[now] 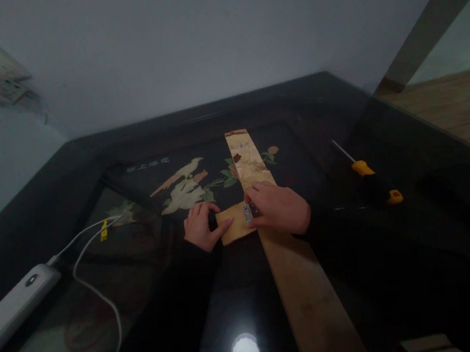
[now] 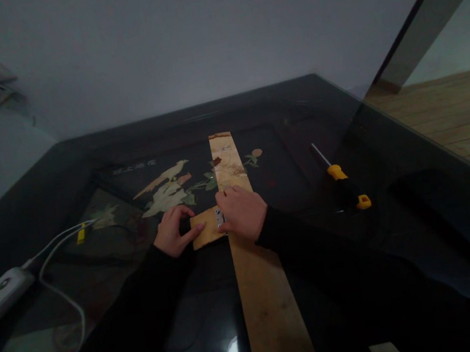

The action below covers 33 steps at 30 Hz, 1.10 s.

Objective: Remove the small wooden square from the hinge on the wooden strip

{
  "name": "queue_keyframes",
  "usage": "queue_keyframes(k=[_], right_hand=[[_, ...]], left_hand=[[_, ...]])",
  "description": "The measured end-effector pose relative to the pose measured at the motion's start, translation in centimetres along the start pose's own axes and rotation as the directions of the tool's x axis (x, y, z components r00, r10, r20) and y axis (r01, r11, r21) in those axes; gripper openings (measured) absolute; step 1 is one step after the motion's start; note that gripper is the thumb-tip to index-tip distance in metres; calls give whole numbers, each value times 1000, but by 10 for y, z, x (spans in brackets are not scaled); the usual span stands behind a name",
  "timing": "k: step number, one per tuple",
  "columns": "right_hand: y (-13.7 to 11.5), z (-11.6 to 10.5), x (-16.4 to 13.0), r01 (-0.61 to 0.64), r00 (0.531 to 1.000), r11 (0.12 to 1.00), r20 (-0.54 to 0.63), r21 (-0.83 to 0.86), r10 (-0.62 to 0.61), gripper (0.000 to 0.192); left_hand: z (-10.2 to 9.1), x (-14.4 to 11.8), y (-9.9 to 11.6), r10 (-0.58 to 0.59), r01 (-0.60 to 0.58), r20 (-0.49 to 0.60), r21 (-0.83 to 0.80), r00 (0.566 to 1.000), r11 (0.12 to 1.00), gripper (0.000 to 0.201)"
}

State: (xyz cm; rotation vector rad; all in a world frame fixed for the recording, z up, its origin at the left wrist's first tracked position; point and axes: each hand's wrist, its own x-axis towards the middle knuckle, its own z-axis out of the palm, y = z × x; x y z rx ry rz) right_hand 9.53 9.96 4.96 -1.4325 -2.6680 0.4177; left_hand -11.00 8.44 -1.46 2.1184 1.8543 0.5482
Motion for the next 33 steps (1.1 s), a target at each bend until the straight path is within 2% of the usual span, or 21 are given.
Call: queue_keyframes(k=[6, 9, 11, 14, 16, 18, 22, 28, 33], right_hand=[[6, 3, 4, 22, 1000, 999, 15, 39, -23, 39], [11, 5, 7, 39, 999, 997, 28, 69, -41, 40], [14, 6, 9, 55, 998, 995, 34, 89, -58, 40], [19, 8, 12, 81, 996, 990, 38, 117, -86, 40], [22, 8, 14, 97, 994, 986, 40, 135, -103, 41], [23, 8, 15, 112, 992, 983, 41, 148, -120, 41], [25, 8, 16, 136, 988, 978, 45, 156, -145, 40], [24, 7, 15, 153, 984, 976, 67, 154, -165, 47], [24, 6, 15, 167, 981, 975, 73, 144, -179, 47]], left_hand=[[-1, -1, 2, -12, 11, -9, -63, 1000, 998, 26], [-1, -1, 1, -33, 39, 29, -246, 999, 968, 27], [-3, 1, 1, -71, 80, 36, -449, 997, 890, 33], [-6, 3, 5, -170, 163, 66, -731, 983, 662, 52], [-8, 2, 11, -220, 231, 133, -823, 966, 519, 60], [-9, -1, 18, -230, 302, 216, -834, 949, 462, 60], [-8, -11, 32, -225, 396, 327, -756, 918, 521, 43], [-6, -14, 36, -233, 397, 321, -759, 918, 517, 33], [-3, -10, 30, -217, 393, 327, -776, 920, 493, 36]])
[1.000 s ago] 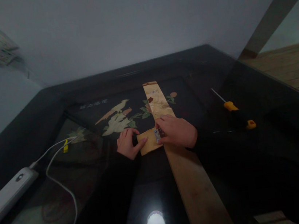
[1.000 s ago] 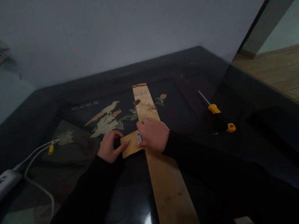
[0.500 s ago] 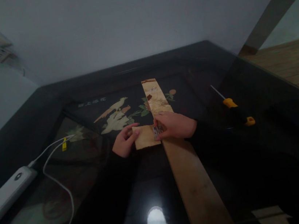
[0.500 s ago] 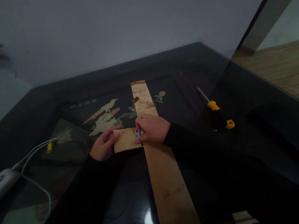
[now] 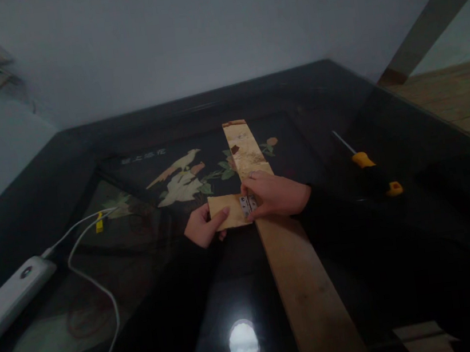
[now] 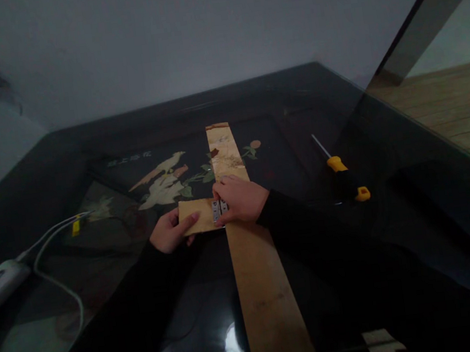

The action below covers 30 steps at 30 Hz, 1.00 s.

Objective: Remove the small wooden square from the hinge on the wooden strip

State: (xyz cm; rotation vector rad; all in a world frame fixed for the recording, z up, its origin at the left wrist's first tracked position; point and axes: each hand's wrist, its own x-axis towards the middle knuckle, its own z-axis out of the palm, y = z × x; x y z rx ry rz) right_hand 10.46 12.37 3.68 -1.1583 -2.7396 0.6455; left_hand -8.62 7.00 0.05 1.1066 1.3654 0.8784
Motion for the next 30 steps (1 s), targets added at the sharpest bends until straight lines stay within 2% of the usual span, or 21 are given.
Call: queue_keyframes(k=[7, 13, 22, 30], right_hand=[[-3, -2, -2, 10, 1000, 998, -11, -56, -11, 45], [-5, -4, -4, 46, 998, 988, -26, -146, -50, 44], [-3, -3, 0, 118, 989, 974, -61, -194, -132, 40], [-1, -2, 2, 152, 982, 956, -70, -250, -175, 39]], left_hand=[[-4, 3, 0, -12, 12, 19, 7, 1000, 1000, 40], [-1, -1, 2, 31, -31, -22, -17, 999, 999, 36], [0, -3, 4, 20, -19, -53, 23, 998, 1000, 29], [-1, -2, 3, -9, 10, -26, 31, 1000, 999, 29]])
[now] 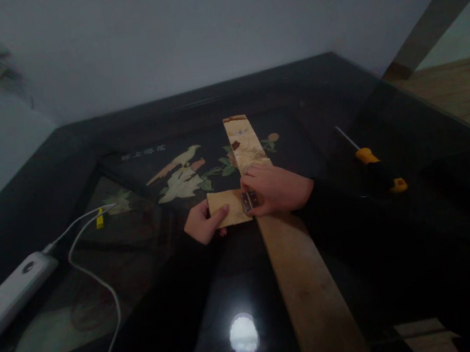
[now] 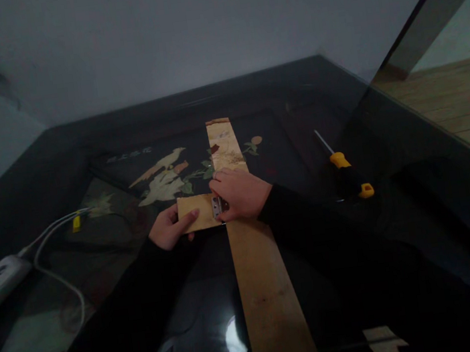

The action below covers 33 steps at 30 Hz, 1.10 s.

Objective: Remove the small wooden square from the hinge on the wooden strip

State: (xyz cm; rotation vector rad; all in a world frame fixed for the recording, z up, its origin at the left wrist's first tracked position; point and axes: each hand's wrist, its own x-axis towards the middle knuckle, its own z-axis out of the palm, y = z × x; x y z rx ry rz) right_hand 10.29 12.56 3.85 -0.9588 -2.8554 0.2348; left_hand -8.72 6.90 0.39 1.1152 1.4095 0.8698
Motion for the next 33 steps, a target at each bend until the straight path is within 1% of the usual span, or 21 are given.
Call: queue_keyframes(k=[12, 15, 20, 23, 29, 31, 33], right_hand=[[0, 2, 1, 12, 1000, 1000, 4, -15, -12, 41], [0, 3, 0, 13, 1000, 1000, 1, -20, -13, 41], [-2, 1, 0, 4, 1000, 1000, 17, -27, -4, 40], [-2, 1, 1, 8, 1000, 1000, 21, -17, -8, 40], [0, 4, 1, 9, 1000, 1000, 14, 7, -9, 42], [0, 4, 2, 9, 1000, 1000, 17, 12, -9, 41], [0, 4, 2, 6, 1000, 1000, 21, 21, -6, 40]], left_hand=[[1, 1, -2, 13, -13, 1, 27, 1000, 1000, 35], [2, 1, -1, 25, -25, -2, 25, 1000, 999, 34], [5, -1, 0, 9, -9, -16, 14, 1000, 1000, 33], [5, -2, 0, 37, -36, -27, 11, 999, 999, 29], [5, -3, 0, 39, -36, -49, 65, 998, 997, 25], [4, -2, 0, 33, -31, -38, 52, 999, 998, 25], [2, -1, 0, 4, -4, 10, 10, 1000, 1000, 26]])
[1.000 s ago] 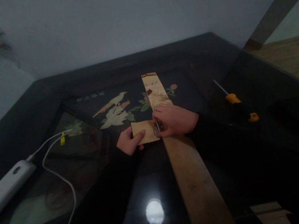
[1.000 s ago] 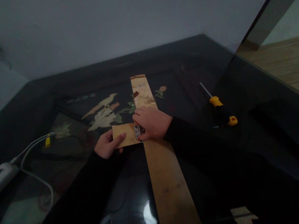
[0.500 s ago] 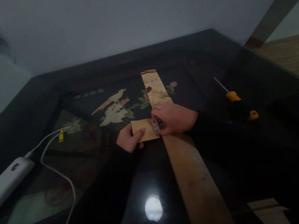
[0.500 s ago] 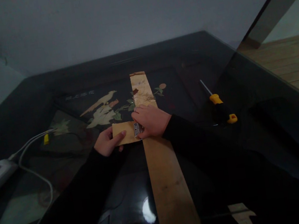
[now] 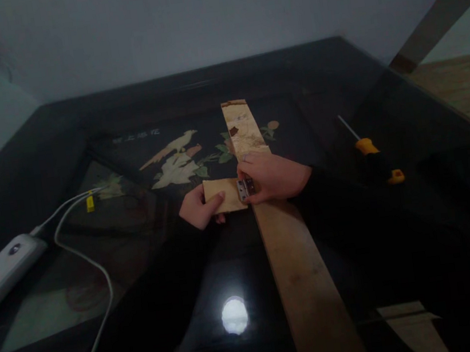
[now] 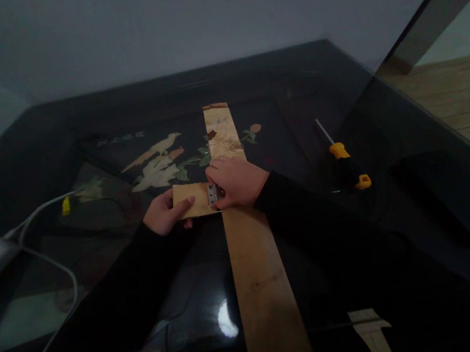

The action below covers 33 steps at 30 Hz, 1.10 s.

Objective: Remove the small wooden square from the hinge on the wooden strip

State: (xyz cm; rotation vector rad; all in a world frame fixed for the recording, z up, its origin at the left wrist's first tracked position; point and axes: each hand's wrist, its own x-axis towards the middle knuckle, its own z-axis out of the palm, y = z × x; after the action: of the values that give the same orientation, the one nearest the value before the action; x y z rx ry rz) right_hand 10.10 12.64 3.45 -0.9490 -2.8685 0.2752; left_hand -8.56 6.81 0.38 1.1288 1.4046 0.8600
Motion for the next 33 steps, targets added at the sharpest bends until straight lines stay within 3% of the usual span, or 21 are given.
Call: queue_keyframes(k=[3, 17, 33], right_hand=[[0, -1, 0, -8, 1000, 1000, 18, 25, 8, 39], [-4, 1, -4, -32, 999, 999, 18, 1, 32, 40], [-11, 1, -4, -74, 997, 997, 6, -30, 74, 45]], left_hand=[[-2, 1, -1, -23, 25, 48, -42, 999, 999, 26], [2, 0, -4, 47, -46, 14, -58, 999, 997, 29], [3, 2, -2, -4, 4, -4, -40, 1000, 999, 29]])
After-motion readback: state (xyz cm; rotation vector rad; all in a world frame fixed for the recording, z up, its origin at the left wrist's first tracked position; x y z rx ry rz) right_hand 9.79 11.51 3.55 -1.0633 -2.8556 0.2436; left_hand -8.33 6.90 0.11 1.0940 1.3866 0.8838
